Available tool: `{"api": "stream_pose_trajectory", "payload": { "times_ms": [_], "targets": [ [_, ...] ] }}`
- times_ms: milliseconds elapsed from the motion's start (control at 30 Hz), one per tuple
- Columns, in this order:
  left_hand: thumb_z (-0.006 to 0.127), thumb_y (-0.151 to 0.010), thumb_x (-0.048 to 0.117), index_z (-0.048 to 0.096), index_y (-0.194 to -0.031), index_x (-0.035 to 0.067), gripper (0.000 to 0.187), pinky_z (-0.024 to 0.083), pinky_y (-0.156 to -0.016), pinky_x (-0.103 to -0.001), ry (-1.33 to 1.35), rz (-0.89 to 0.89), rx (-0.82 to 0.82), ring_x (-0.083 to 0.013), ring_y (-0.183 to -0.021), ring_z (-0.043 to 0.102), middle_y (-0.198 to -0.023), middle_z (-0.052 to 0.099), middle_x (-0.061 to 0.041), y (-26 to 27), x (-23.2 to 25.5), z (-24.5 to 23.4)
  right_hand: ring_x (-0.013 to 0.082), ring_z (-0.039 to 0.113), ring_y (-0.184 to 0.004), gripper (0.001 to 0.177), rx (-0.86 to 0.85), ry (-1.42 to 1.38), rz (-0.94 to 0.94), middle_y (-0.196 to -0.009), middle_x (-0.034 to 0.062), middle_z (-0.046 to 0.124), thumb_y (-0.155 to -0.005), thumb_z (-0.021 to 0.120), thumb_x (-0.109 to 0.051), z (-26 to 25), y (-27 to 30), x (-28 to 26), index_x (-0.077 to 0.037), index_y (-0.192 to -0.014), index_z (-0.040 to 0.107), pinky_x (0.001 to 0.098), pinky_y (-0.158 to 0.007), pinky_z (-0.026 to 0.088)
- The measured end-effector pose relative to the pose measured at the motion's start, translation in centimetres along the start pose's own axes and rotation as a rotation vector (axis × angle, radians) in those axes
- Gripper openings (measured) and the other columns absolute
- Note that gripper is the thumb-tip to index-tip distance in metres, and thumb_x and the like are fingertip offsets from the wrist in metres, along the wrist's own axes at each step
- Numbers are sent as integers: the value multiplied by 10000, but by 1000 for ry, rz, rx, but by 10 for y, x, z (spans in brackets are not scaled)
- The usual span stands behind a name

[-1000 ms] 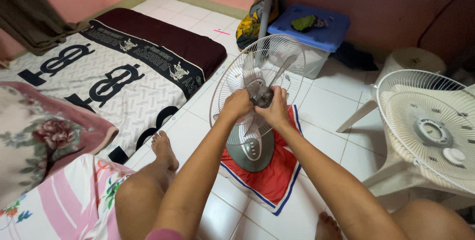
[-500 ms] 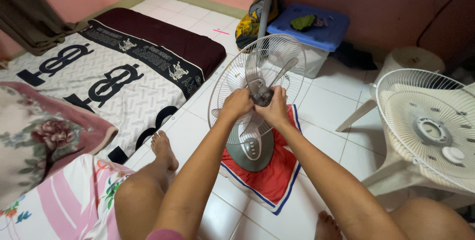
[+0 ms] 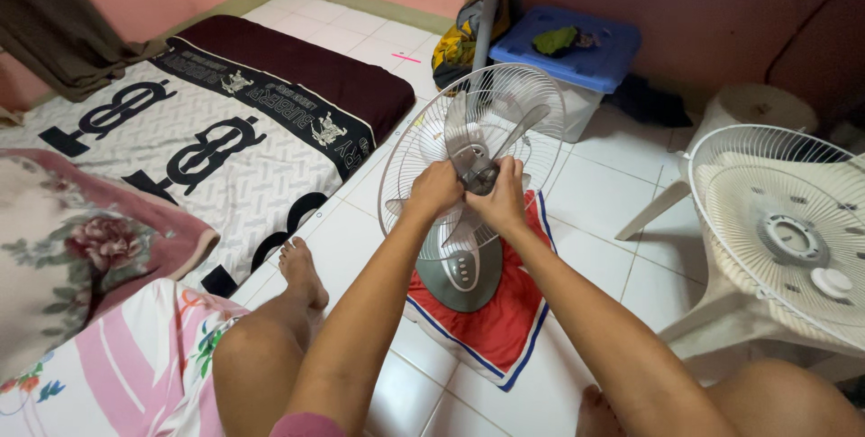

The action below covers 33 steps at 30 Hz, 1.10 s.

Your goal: The person disassembles a small electric fan by removing the front grille, the fan blades, the central hub cap, and the rear grille. The components are placed on a nearby chair as they are removed.

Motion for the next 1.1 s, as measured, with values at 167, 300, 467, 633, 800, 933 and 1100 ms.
{"api": "stream_pose_trajectory", "payload": {
  "times_ms": [167,300,467,633,800,933,1100],
  "targets": [
    [647,-769,86,745,-1039,-14,304,567,-896,-460,248,76,-22,-406,-956,735,-986,734,-267,-1,-10,-14,403,559,-1112,785,43,30,14,-1216,213,476,-612,899,-212,9,7,3,18,-1208,443,457,-953,487],
    [601,-839,47,753,-1094,16,299,518,-933,-471,215,127,277,-405,-993,702,-1052,739,-240,16,-11,-45,442,537,-1138,869,76,50,-40,-1219,261,469,-620,912,-250,11,7,0,55,-1246,390,478,-978,470],
    [570,-879,8,736,-1128,74,306,482,-1018,-435,-387,398,107,-315,-1176,621,-1180,692,-144,26,4,-64,433,621,-1100,930,-48,42,231,-1211,286,575,-665,890,-447,7,-3,-15,20,-1275,365,490,-910,519],
    [621,-973,260,691,-1308,161,356,294,-1224,-415,-983,686,-162,-187,-1462,401,-1467,577,-1,-3,8,-60,437,669,-1038,910,-102,93,395,-1150,274,646,-687,896,-505,7,-6,-20,-13,-1239,366,510,-858,535],
    [489,-914,582,227,-1595,234,808,-20,-1248,-456,-1308,855,-147,-144,-1550,100,-1679,186,33,-36,12,-49,423,685,-1002,869,-20,-21,350,-1113,242,662,-703,875,-466,13,-7,-15,-31,-1251,359,486,-859,537],
    [453,-895,688,119,-1660,168,983,-93,-1203,-457,-1555,855,-278,-165,-1568,34,-1711,104,13,-47,13,-19,393,704,-975,810,-4,-32,306,-1092,212,682,-675,874,-428,12,2,-11,-34,-1193,391,476,-835,549],
    [403,-980,474,160,-1628,243,730,-62,-1236,-485,-1498,929,-102,-141,-1569,39,-1716,95,35,-55,12,-9,400,690,-968,797,-20,-23,247,-1086,234,662,-711,891,-431,4,0,-18,-29,-1176,384,492,-817,538]
  ]
}}
Point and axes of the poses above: each hand's wrist, its own y-axis away from the middle knuckle, its own z-axis out of the palm, x = y × z, the point moved 2 cm from there along -y, towards the middle knuckle
